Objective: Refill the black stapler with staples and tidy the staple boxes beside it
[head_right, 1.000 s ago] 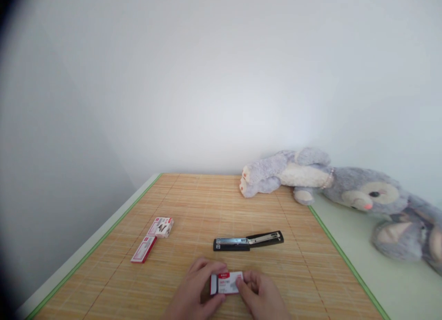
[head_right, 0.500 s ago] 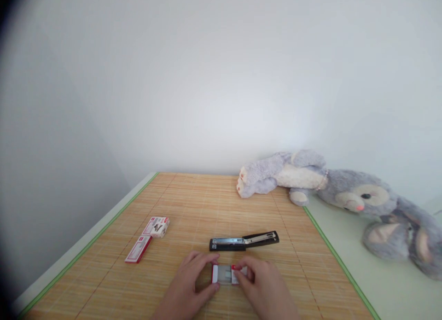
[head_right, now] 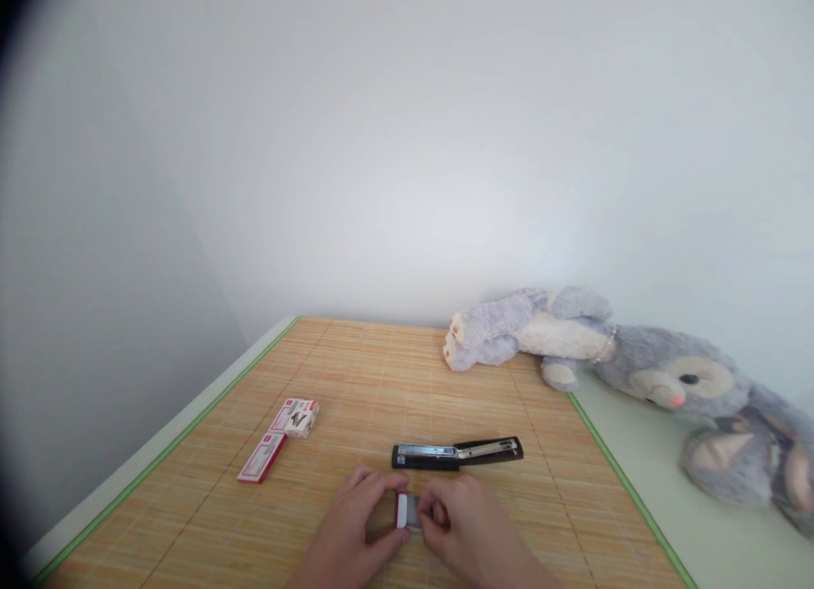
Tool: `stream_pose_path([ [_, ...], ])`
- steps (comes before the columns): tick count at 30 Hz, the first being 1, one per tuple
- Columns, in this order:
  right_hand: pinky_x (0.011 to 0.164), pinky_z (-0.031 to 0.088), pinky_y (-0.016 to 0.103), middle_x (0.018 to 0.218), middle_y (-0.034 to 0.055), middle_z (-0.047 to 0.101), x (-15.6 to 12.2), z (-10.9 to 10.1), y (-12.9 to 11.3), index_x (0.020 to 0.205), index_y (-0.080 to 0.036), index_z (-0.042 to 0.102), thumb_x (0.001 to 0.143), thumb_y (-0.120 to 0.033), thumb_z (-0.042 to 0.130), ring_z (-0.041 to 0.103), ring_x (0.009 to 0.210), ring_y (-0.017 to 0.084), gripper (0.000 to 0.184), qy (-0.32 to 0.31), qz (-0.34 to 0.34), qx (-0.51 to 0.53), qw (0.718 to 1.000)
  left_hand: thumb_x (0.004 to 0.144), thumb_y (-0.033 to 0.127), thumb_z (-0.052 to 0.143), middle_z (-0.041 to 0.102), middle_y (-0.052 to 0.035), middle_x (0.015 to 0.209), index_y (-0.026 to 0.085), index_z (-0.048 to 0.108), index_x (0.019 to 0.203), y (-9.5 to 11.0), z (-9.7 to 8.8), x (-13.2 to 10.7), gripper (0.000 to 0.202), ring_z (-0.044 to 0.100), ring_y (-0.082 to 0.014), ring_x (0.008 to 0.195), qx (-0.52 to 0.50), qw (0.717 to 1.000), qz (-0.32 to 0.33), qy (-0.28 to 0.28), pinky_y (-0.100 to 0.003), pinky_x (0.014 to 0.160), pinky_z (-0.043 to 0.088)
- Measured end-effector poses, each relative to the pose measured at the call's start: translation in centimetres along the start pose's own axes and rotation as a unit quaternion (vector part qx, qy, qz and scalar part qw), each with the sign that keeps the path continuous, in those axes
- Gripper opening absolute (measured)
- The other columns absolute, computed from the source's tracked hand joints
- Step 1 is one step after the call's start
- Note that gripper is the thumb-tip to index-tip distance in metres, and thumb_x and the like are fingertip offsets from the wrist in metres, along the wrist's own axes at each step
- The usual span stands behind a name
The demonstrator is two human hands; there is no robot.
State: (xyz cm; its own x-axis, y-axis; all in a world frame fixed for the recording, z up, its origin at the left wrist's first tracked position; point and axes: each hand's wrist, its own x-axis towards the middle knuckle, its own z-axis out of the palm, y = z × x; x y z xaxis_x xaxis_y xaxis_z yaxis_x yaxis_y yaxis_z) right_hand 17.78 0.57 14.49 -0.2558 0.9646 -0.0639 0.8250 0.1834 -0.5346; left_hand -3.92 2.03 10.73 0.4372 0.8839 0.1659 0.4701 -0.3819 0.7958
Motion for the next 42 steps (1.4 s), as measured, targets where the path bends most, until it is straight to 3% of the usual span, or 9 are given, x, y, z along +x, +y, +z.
stream_pose_path([
  [6,0.057,0.031,0.024,0.061,-0.0066,0.043,-2.2,2.0,3.1,0.091,-0.020,0.068,0.098,-0.044,0.051,0.043,0.058,0.013,0.030,0.055,0.048,0.163,0.984,0.076,0.017,0.075,0.068,-0.0025,0.118,0.030,0.067,0.119,0.1,0.1,0.1,0.045,0.059,-0.0249,0.116,-0.008,1.000,-0.020,-0.002,-0.038,0.103,0.046],
  [14,0.058,0.035,0.025,0.062,-0.0063,0.044,-4.4,2.9,6.2,0.093,-0.020,0.066,0.098,-0.052,0.050,0.046,0.057,0.014,0.036,0.080,0.094,0.148,0.981,0.073,0.013,0.075,0.066,-0.0040,0.120,0.028,0.064,0.119,-0.2,-0.3,-0.5,0.049,0.059,-0.0250,0.116,-0.029,0.999,-0.031,0.001,-0.039,0.105,0.045],
  [16,0.059,0.038,0.025,0.063,-0.0065,0.048,-4.7,2.3,6.8,0.113,-0.020,0.067,0.096,-0.050,0.055,0.050,0.058,0.014,0.036,0.085,0.096,0.138,0.982,0.075,0.013,0.074,0.067,-0.0036,0.117,0.027,0.066,0.112,-0.2,-0.7,-0.6,0.040,0.060,-0.0241,0.113,-0.029,0.999,-0.024,0.004,-0.037,0.101,0.046],
  [19,0.062,0.040,0.025,0.068,-0.0057,0.057,-4.7,1.0,7.2,0.140,-0.024,0.059,0.089,-0.044,0.065,0.056,0.063,0.015,0.054,0.049,0.087,0.126,0.987,0.080,0.014,0.073,0.070,-0.0018,0.111,0.028,0.069,0.103,0.0,-1.1,-0.5,0.027,0.060,-0.0225,0.109,-0.016,1.000,-0.001,-0.011,-0.035,0.097,0.046],
  [25,0.059,0.035,0.025,0.068,-0.0030,0.064,-3.6,-0.3,4.9,0.115,-0.028,0.076,0.085,-0.034,0.067,0.057,0.063,0.015,0.032,0.000,0.064,0.096,0.993,0.083,0.020,0.077,0.075,0.0005,0.104,0.030,0.074,0.096,1.3,-0.8,0.7,0.016,0.060,-0.0230,0.105,0.030,0.998,0.027,-0.038,-0.037,0.095,0.044],
  [30,0.060,0.036,0.025,0.068,-0.0032,0.066,-3.0,0.4,3.4,0.118,-0.030,0.076,0.083,-0.032,0.069,0.059,0.063,0.016,0.036,0.000,0.067,0.078,0.995,0.082,0.023,0.079,0.075,0.0018,0.102,0.031,0.074,0.097,1.8,-0.5,0.7,0.017,0.060,-0.0232,0.104,0.030,0.998,0.036,-0.053,-0.038,0.095,0.044],
  [34,0.060,0.038,0.025,0.068,-0.0029,0.067,-2.9,0.7,3.0,0.135,-0.030,0.068,0.083,-0.036,0.071,0.062,0.064,0.017,0.053,0.014,0.084,0.070,0.994,0.072,0.024,0.086,0.069,-0.0013,0.102,0.025,0.064,0.091,1.3,-0.4,0.4,0.029,0.059,-0.0243,0.102,0.016,1.000,0.014,-0.001,-0.036,0.092,0.046],
  [38,0.060,0.035,0.025,0.067,-0.0022,0.069,-2.5,0.4,1.5,0.111,-0.035,0.079,0.086,-0.039,0.069,0.062,0.063,0.017,0.027,0.019,0.068,0.029,0.997,0.087,0.025,0.069,0.066,-0.0053,0.117,0.025,0.062,0.104,0.2,-0.4,1.2,0.018,0.056,-0.0252,0.116,0.027,0.995,0.006,0.093,-0.041,0.102,0.044],
  [42,0.061,0.034,0.026,0.069,-0.0027,0.072,-2.0,0.2,0.2,0.100,-0.034,0.080,0.089,-0.037,0.065,0.063,0.063,0.016,0.019,0.019,0.047,0.005,0.999,0.082,0.033,0.076,0.056,-0.0070,0.146,0.029,0.064,0.129,-1.0,-0.5,3.4,0.048,0.044,-0.0304,0.137,0.094,0.989,-0.010,0.114,-0.050,0.116,0.034],
])
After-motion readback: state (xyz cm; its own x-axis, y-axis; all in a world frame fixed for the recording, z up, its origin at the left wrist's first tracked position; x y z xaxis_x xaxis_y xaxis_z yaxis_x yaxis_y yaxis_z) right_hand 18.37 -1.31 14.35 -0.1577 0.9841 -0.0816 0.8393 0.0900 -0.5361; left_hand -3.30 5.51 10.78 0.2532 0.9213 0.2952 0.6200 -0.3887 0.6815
